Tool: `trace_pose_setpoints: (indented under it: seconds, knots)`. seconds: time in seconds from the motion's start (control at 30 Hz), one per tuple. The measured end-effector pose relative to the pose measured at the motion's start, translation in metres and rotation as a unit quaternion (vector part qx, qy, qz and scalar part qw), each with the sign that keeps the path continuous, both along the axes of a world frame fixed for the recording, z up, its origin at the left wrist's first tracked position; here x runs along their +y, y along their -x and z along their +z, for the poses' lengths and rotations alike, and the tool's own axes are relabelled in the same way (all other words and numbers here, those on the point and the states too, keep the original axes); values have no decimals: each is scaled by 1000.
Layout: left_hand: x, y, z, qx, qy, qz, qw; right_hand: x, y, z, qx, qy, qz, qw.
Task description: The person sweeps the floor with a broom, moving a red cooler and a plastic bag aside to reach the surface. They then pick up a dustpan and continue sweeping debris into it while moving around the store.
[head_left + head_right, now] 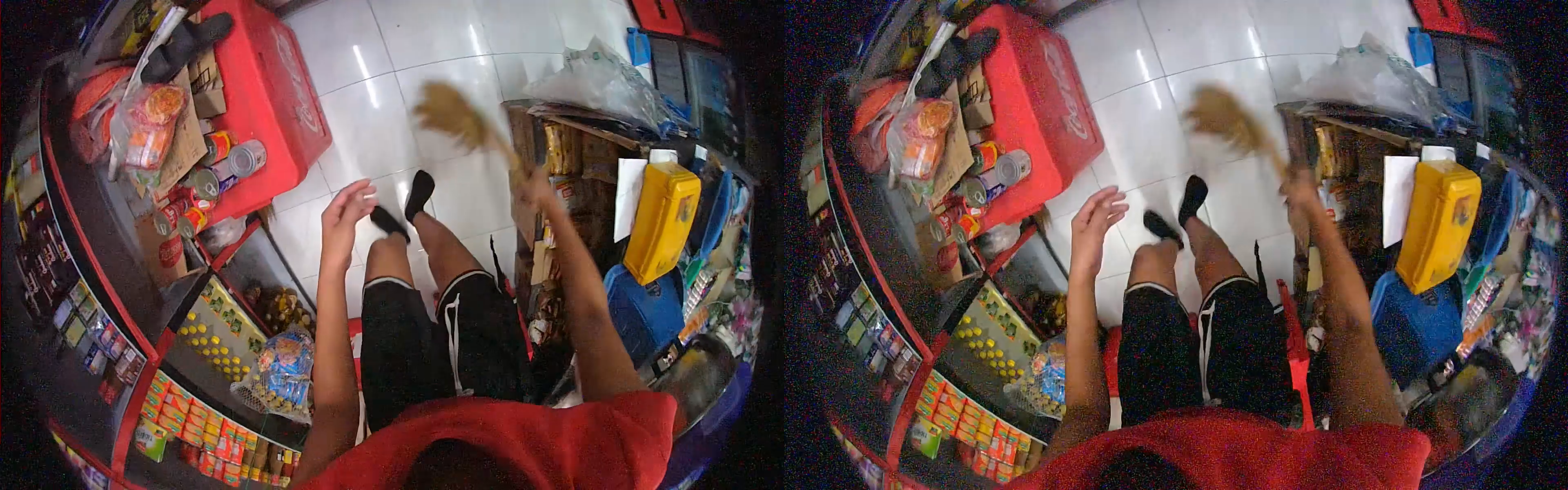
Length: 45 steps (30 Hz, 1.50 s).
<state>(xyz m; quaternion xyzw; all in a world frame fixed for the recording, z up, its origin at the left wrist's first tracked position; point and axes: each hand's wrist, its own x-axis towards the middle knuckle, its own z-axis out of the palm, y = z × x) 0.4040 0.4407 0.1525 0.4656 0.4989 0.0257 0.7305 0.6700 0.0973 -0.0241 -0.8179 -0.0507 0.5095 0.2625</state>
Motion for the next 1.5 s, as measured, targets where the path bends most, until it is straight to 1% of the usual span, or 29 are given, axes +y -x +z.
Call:
trace_pose_setpoints:
  seconds: [0.1, 0.2, 0.27, 0.33, 0.37, 0.43, 0.47, 0.53, 0.57, 0.6, 0.63, 0.67, 0.73, 0.77, 0.83, 0.87, 0.93, 0.97, 1.03, 1.07, 1.1, 1.13, 1.27, 1.3, 1.33, 1.4, 1.43, 1.47, 1.5]
  knots:
    - [13, -17, 12, -63, 44, -14, 997, 82, -29, 33, -71, 17, -93, 993]
    - [31, -27, 11, -71, 39, -26, 996, 139, 27, 84, -70, -25, -148, 986]
    - [41, -32, 7, -78, 72, -38, 994, 179, 82, 149, -28, -54, -166, 984]
    - [47, -37, 0, -40, 43, -144, 988, 189, 132, 161, -10, -133, -115, 984]
    - [47, -31, -11, -34, -23, -219, 975, 194, 158, 167, 1, -174, -92, 980]
    - [47, -20, -42, -22, -282, -301, 911, 242, 169, 172, 141, -161, -90, 973]
    - [53, -23, -42, 23, -268, -310, 912, 268, 168, 172, 242, -137, -145, 949]
    - [59, -24, -80, -52, -133, -260, 955, 309, 134, 138, 156, 2, -32, 987]
    - [61, -28, -94, -74, -84, -245, 963, 302, 135, 52, 219, -92, -143, 961]
    - [67, -41, -95, 3, -130, -317, 939, 314, 113, 36, 141, -112, -178, 967]
    - [75, -56, -95, 76, -180, -387, 901, 325, 87, 38, 129, -119, -206, 963]
    - [81, -70, -89, 74, -232, -394, 886, 321, 73, 26, 65, -77, -108, 989]
    - [91, -88, -84, 26, -147, -313, 938, 313, 75, 44, 6, -123, -164, 979]
    - [97, -92, -75, 30, -143, -317, 937, 310, 86, 63, 11, -119, -168, 978]
    - [119, -104, -60, -7, -187, -233, 954, 312, 100, 109, 32, -274, -260, 925]
    - [132, -97, -74, -4, -329, -268, 905, 315, 91, 115, 31, -275, -263, 924]
    - [168, -92, -87, 58, -426, -301, 851, 317, 74, 122, 127, -195, -144, 962]
    - [188, -94, -89, 81, -438, -287, 848, 317, 71, 120, 177, -152, -83, 969]
    - [226, -102, -94, 126, -496, -267, 816, 336, 36, 87, 293, -144, -121, 937]
    - [244, -106, -97, 150, -540, -262, 786, 337, 33, 34, 206, -183, -161, 948]
    - [262, -111, -101, 162, -556, -277, 766, 340, 11, 26, 182, -289, -167, 925]
    - [279, -115, -105, 174, -572, -294, 746, 352, 0, 19, 107, -173, -155, 967]
    - [326, -135, -126, 133, -607, -337, 707, 330, 12, 100, 182, -182, -244, 935]
    - [333, -142, -131, 137, -624, -368, 676, 309, 32, 70, 66, -240, -79, 965]
    - [340, -154, -143, 146, -643, -393, 641, 320, 23, 51, 121, -212, -90, 965]
    - [348, -161, -156, 167, -653, -383, 631, 344, 4, 15, 225, -147, -110, 957]
    - [350, -164, -157, 191, -657, -403, 607, 362, -19, -5, 256, -177, -123, 942]
    - [350, -165, -159, 214, -657, -426, 584, 372, -42, -21, 235, -220, -223, 920]
    - [348, -165, -163, 216, -668, -414, 580, 403, -89, 12, 207, -42, -115, 971]
